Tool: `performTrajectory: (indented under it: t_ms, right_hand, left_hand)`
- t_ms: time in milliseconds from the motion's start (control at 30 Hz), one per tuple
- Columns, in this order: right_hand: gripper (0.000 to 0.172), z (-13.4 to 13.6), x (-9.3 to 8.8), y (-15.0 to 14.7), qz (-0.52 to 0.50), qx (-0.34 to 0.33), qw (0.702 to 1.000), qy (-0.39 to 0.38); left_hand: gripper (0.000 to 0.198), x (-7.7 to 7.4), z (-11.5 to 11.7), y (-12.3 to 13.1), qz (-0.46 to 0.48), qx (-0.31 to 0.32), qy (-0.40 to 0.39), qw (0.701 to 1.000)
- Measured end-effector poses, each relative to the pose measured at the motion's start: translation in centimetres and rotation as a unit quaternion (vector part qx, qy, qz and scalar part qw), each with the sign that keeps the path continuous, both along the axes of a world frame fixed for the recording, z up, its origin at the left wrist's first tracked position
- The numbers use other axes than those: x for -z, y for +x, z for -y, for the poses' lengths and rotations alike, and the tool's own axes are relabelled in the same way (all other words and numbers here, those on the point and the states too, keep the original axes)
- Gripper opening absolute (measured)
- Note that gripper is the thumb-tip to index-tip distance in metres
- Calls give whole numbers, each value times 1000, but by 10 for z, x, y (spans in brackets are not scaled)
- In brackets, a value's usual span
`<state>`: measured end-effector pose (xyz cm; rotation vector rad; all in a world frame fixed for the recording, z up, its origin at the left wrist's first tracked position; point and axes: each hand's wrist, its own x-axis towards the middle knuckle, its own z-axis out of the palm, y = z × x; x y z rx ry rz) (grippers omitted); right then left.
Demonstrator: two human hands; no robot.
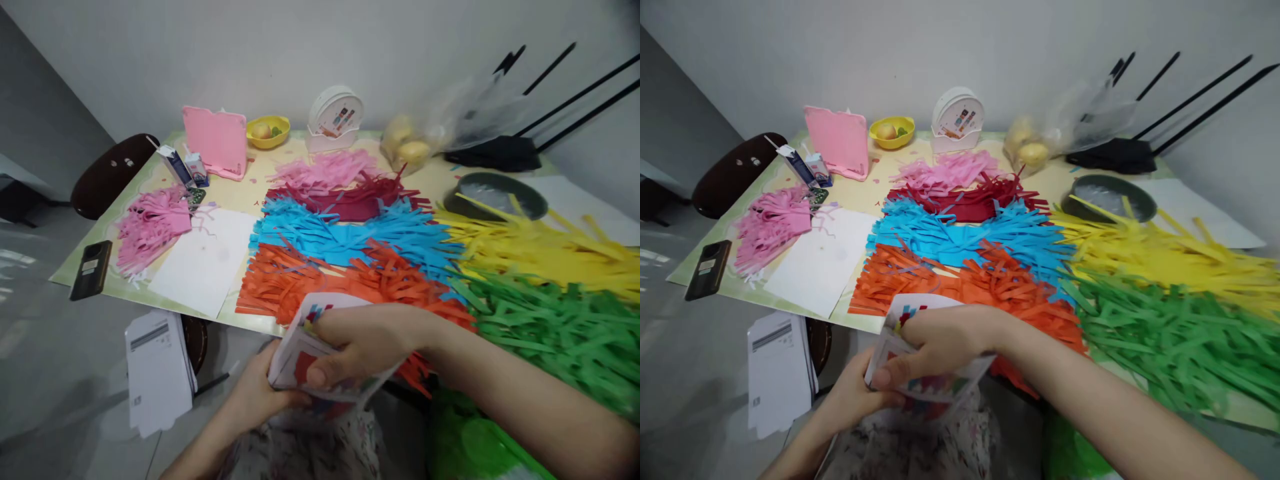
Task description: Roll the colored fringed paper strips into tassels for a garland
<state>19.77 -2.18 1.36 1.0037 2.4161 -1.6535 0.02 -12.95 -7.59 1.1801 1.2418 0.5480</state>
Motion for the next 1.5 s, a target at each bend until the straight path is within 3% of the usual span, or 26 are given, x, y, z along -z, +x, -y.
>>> performTrajectory:
  t_ms: [67,133,200,267,300,367,433,500,533,600,667,733,800,867,967,1033,1167,1300,1500]
  right_hand:
    - [47,-4,8,-11,57,-91,990,-88]
    - [46,-6,13,-19,76,-125,981,-127]
    - [49,-6,10,-22,94,-141,979,-116]
    - [47,-2,-1,-16,100,-128,986,-47]
    - [42,1,-8,-10,84,-95,992,6]
    - [29,11,-18,6,13,32,991,130]
    - [28,23,-14,24,-65,216,942,247]
    - [30,35,8,35,-124,375,867,304]
    - [32,41,24,37,-154,430,838,297]
    - [41,51,59,32,-205,494,811,236]
    - [41,58,88,22,-260,545,779,171]
    - [33,62,104,13,-291,592,740,135]
    - [28,65,108,10,-291,622,718,112]
    - [27,66,107,12,-280,631,719,83]
    - [27,69,107,19,-274,631,724,51]
    - [25,71,109,22,-280,620,732,27]
    - [23,76,114,24,-292,603,742,-23]
    - [20,80,117,25,-266,611,745,-31]
    - [14,78,118,31,-232,620,749,23]
  left_hand:
    - [60,-1,2,6,30,18,-21,999]
    - [55,0,4,12,43,17,-37,998]
    - [45,3,4,16,38,0,-46,998]
    - [34,8,3,18,32,-21,-53,998]
    - [29,12,2,18,32,-33,-56,997]
    - [23,18,0,16,38,-65,-65,995]
    - [22,22,-3,13,39,-109,-72,991]
    - [24,23,-7,11,31,-158,-69,984]
    - [25,23,-10,10,24,-181,-64,981]
    - [26,21,-15,10,19,-213,-51,976]
    - [28,21,-21,9,25,-207,-45,977]
    - [29,21,-25,8,31,-165,-46,985]
    - [32,23,-29,6,28,-115,-34,992]
    - [45,23,-33,3,48,-116,11,992]
    - [65,21,-42,0,109,-199,104,968]
    - [59,19,-49,-1,123,-221,151,956]
    - [37,16,-58,-2,91,-198,199,956]
    - [27,14,-56,-5,60,-197,204,957]
    - [25,13,-56,-11,37,-191,165,967]
